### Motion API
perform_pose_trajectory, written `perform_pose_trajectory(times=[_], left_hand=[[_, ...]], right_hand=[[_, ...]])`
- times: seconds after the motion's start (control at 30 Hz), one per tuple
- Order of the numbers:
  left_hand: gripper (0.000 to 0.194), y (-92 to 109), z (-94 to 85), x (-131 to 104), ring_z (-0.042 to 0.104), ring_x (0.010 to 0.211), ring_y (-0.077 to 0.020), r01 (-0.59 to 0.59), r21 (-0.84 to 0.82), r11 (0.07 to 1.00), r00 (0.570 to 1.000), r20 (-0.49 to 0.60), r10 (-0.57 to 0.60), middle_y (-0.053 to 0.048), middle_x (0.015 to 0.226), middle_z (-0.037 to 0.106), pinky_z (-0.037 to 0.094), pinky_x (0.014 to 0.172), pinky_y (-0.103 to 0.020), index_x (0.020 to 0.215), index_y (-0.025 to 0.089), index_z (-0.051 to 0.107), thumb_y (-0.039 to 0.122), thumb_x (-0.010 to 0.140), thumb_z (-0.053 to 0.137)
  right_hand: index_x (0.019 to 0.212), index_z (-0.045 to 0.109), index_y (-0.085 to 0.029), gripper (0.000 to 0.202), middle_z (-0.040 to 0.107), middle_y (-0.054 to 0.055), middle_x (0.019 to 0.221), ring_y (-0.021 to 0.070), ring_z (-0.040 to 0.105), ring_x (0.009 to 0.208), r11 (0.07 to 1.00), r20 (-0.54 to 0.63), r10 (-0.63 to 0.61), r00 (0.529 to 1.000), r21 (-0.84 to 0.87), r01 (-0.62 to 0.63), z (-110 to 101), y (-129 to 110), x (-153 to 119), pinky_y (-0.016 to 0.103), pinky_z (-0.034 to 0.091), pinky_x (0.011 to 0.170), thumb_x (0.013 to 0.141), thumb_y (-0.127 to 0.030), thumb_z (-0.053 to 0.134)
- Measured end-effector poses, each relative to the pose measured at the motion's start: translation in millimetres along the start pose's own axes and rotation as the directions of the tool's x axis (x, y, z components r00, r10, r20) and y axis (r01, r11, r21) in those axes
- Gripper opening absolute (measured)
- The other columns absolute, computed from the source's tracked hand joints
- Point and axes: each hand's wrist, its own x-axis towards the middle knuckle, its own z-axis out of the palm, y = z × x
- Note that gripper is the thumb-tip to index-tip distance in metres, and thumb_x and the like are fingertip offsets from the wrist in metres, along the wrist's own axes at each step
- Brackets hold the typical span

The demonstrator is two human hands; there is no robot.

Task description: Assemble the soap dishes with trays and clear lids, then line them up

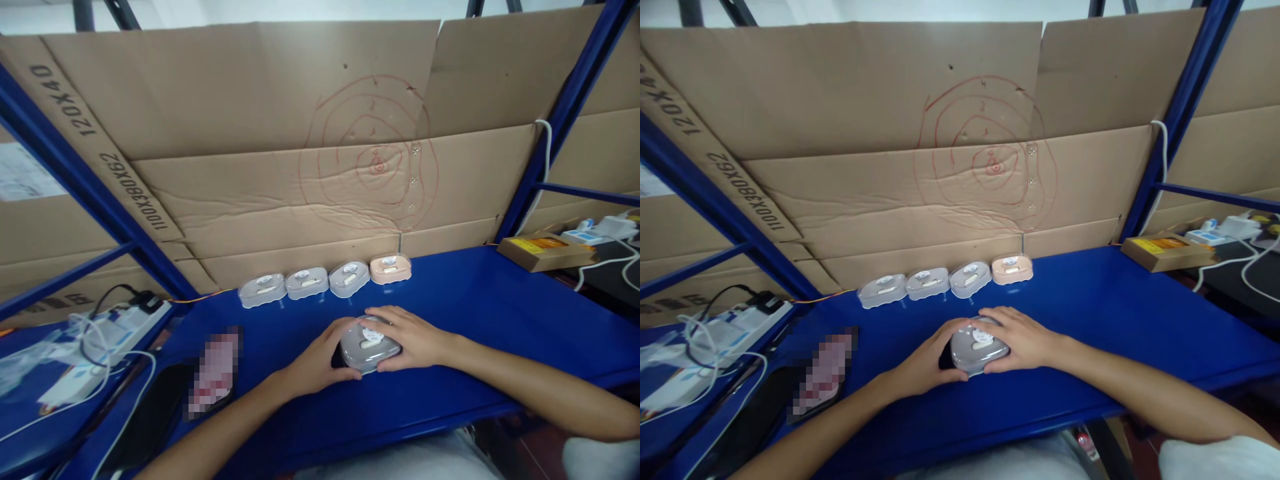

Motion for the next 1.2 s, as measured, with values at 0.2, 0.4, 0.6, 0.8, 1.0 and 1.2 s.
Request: perform_pose_trajectory(times=[0.2,0.4,0.6,0.8,1.0,1.2], left_hand=[[0.104,0.2,-2.0,2.1,0.045,0.154,-0.0389,0.030,-0.004,1.000,1.000,0.008,-0.030,-0.018,0.168,0.044,0.035,0.129,-0.064,0.169,0.032,0.032,0.062,0.086,0.086],[0.101,2.5,-3.3,1.7,0.040,0.158,-0.0372,0.019,0.026,0.999,0.999,0.047,-0.020,-0.018,0.170,0.039,0.033,0.131,-0.062,0.171,0.031,0.026,0.062,0.092,0.081],[0.094,3.7,-4.7,0.7,0.043,0.156,-0.0368,0.004,0.035,0.999,1.000,0.027,-0.005,-0.019,0.167,0.044,0.035,0.130,-0.061,0.168,0.029,0.032,0.062,0.093,0.079],[0.095,1.0,-4.4,1.8,0.050,0.151,-0.0372,0.046,-0.026,0.999,0.999,0.008,-0.046,-0.018,0.163,0.049,0.040,0.127,-0.061,0.165,0.029,0.038,0.058,0.088,0.086],[0.095,2.0,-5.9,1.6,0.045,0.155,-0.0363,-0.009,0.033,0.999,0.999,0.041,0.008,-0.019,0.167,0.043,0.039,0.128,-0.062,0.168,0.030,0.029,0.057,0.094,0.081],[0.085,11.7,-10.5,-1.4,0.032,0.164,-0.0360,0.021,0.237,0.971,0.992,0.118,-0.050,-0.016,0.180,0.023,0.036,0.132,-0.058,0.172,0.032,0.022,0.053,0.104,0.068]], right_hand=[[0.171,0.035,-0.029,0.098,0.036,0.020,0.174,0.0401,0.042,0.157,0.993,0.032,-0.017,0.999,0.116,0.013,-2.8,7.4,1.3,0.059,0.041,0.126,0.092,-0.068,0.075],[0.172,0.034,-0.028,0.099,0.037,0.020,0.174,0.0402,0.043,0.157,0.995,0.015,-0.012,1.000,0.097,0.011,-0.2,10.0,-0.6,0.058,0.042,0.126,0.092,-0.067,0.076],[0.172,0.033,-0.029,0.098,0.038,0.021,0.173,0.0416,0.045,0.155,0.998,-0.040,-0.062,0.997,0.002,0.062,0.7,5.5,-2.0,0.063,0.044,0.123,0.093,-0.066,0.076],[0.171,0.035,-0.026,0.096,0.040,0.023,0.172,0.0426,0.046,0.154,0.999,-0.022,-0.043,0.999,-0.013,0.042,1.5,2.9,-0.8,0.064,0.045,0.122,0.094,-0.068,0.073],[0.171,0.035,-0.027,0.095,0.037,0.022,0.173,0.0429,0.042,0.156,1.000,-0.007,-0.011,1.000,0.025,0.011,1.5,0.0,1.9,0.065,0.042,0.124,0.094,-0.067,0.073],[0.167,0.042,-0.028,0.095,0.042,0.018,0.171,0.0379,0.041,0.159,0.986,0.125,0.033,0.992,0.160,-0.053,-40.2,21.1,-7.7,0.059,0.037,0.128,0.087,-0.063,0.082]])
